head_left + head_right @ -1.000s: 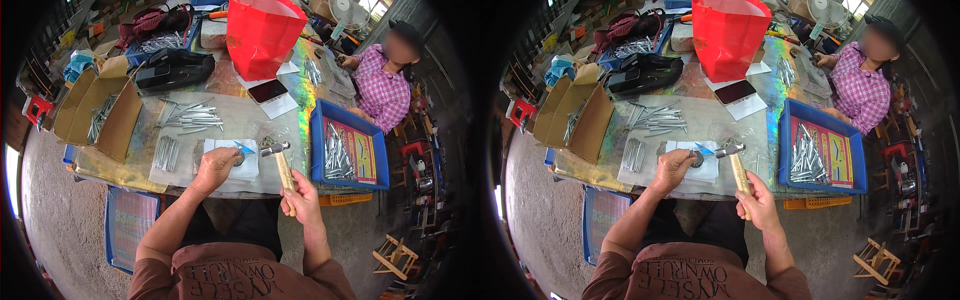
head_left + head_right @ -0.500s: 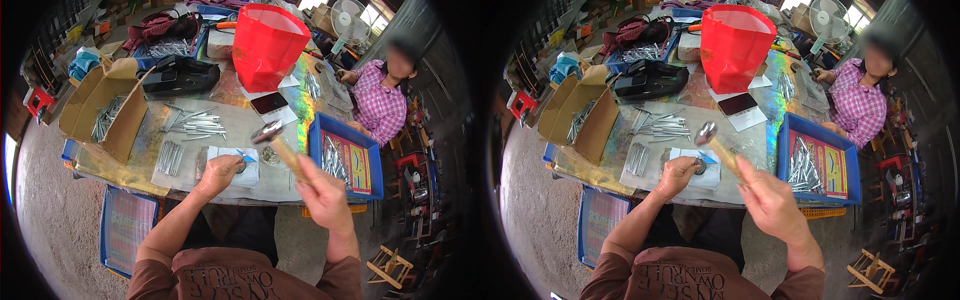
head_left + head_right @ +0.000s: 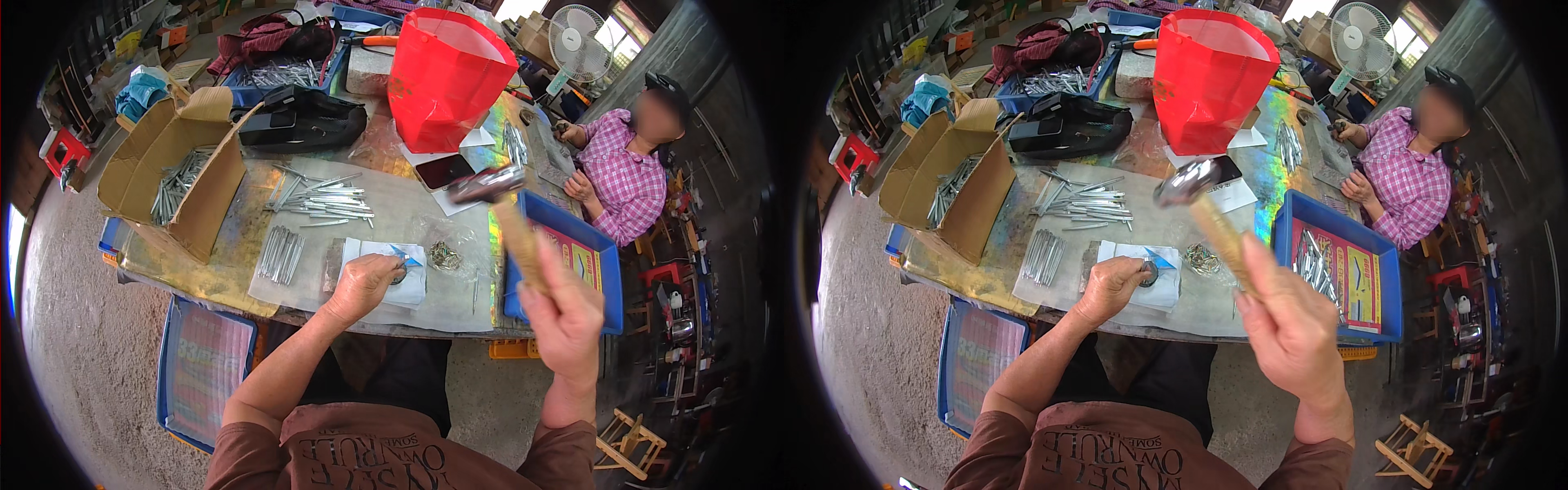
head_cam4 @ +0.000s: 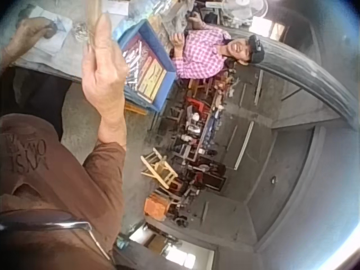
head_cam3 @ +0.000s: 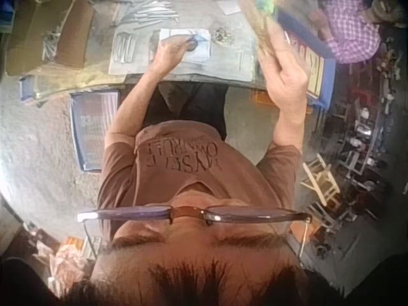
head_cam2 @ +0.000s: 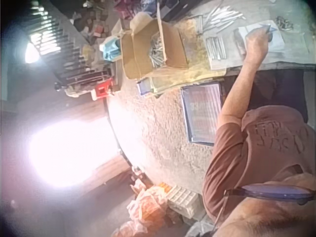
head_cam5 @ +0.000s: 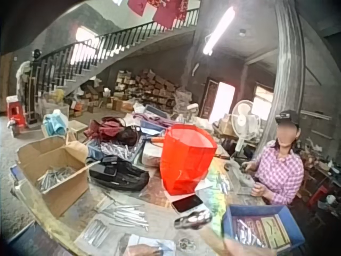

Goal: Assemble metal rods into a base using a small hammer at a workbench.

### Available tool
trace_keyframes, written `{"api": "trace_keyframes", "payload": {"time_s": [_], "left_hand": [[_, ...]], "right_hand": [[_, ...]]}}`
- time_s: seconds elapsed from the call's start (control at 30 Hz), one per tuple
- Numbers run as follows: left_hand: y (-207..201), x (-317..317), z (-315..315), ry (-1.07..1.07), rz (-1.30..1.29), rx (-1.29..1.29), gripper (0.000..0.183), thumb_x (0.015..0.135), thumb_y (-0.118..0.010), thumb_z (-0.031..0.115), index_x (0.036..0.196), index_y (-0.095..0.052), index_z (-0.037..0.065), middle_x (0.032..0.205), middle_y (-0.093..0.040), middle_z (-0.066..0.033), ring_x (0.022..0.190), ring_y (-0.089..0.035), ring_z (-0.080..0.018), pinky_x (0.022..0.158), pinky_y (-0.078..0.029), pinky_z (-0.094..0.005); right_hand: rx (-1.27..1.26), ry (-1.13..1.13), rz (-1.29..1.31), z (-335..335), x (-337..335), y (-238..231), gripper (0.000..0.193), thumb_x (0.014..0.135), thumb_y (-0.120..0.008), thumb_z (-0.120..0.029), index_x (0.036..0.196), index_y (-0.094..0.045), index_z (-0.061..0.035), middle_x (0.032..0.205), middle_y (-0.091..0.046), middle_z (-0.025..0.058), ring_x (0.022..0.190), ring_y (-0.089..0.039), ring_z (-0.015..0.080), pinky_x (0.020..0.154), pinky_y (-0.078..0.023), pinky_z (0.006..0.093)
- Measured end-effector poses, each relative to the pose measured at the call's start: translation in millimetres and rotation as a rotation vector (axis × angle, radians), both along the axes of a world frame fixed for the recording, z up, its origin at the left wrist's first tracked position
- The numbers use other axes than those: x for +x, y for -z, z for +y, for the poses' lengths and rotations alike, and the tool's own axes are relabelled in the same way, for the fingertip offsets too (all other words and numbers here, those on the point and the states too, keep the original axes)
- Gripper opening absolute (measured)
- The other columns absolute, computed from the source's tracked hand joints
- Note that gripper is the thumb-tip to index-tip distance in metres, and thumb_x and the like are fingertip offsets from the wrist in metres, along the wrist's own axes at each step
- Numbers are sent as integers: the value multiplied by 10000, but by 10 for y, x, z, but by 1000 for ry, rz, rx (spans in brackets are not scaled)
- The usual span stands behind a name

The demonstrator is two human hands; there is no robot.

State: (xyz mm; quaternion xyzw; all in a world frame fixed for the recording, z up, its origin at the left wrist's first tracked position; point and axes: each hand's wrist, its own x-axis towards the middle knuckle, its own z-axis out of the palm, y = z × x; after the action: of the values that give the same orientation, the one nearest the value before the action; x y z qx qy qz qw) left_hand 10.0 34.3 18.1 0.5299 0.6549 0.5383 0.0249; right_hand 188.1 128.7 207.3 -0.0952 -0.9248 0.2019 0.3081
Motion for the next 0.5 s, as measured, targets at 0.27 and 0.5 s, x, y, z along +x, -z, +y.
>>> {"api": "trace_keyframes", "payload": {"time_s": [0.27,0.5], "left_hand": [[-17,33,75,20,46,-7,86,702,-600,51,771,-556,27,653,-549,-128,604,-544,-282,544,-434,-335],[-70,22,31,6,-51,-60,63,721,-592,65,744,-564,14,659,-548,-128,603,-542,-269,547,-428,-309]], "right_hand": [[-84,-45,-361,64,33,404,498,721,-560,12,1198,-421,-24,724,-566,172,631,-567,294,560,-445,343],[-499,94,-237,110,260,633,466,759,-543,2,1207,-414,-11,699,-570,99,525,-528,132,487,-422,260]]}}
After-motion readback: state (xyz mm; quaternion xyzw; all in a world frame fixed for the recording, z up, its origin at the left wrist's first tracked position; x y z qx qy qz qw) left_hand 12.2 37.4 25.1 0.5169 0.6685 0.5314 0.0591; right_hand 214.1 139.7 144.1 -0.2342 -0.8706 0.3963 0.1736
